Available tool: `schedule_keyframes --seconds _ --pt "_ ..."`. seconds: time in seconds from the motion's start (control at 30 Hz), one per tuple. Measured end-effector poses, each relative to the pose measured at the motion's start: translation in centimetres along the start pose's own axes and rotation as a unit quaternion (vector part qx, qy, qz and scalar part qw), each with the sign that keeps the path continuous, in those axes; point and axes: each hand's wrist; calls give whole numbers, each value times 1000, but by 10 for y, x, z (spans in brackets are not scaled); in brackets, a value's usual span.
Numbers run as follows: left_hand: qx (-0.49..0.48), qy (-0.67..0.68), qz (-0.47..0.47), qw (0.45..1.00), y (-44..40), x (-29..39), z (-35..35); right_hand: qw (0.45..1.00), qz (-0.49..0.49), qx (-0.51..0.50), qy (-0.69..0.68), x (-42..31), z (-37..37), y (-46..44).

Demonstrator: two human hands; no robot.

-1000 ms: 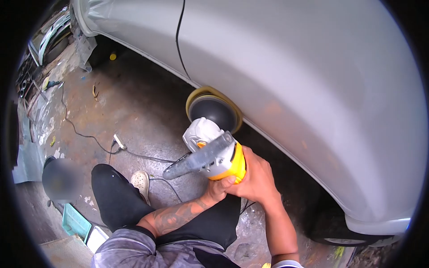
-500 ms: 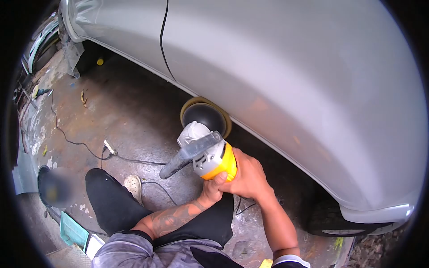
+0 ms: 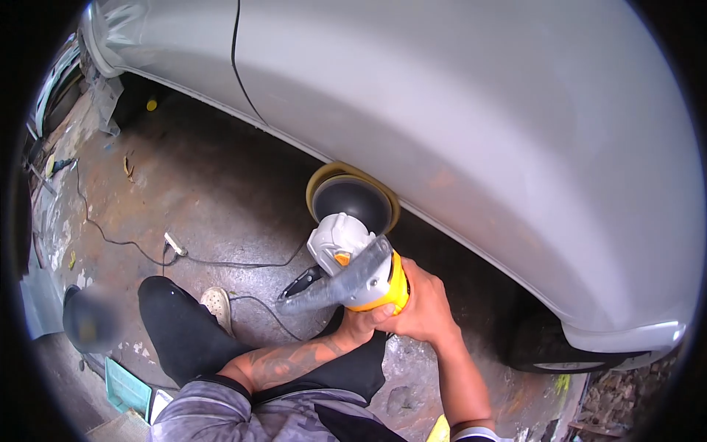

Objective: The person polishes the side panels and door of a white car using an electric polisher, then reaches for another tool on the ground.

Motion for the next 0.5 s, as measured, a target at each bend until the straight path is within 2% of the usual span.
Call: schedule_keyframes --seconds 0.13,0.2,0.33,0.4,0.43,0.5 --pt "-7 57 -6 998 1 -2 4 1000 3 5 3 2 1 5" --pt "-13 15 18 1000 1 -5 2 1000 6 14 0 6 3 7" --pt "-37 32 -17 999 6 -5 2 1000 2 23 3 11 3 13" --pt "-74 -51 25 996 5 1 2 999 -10 37 -3 15 4 18" --pt "-82 -3 13 997 3 3 7 999 -9 36 -1 17 4 20" --pt "-81 -9 10 997 3 4 7 996 -29 85 10 18 5 26"
Point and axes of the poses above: each hand's wrist, its own y-axis away from the middle knuckle, its own z-axis out of the palm, x = y × z, and after that the axes turned 4 degrees about y, right-handed
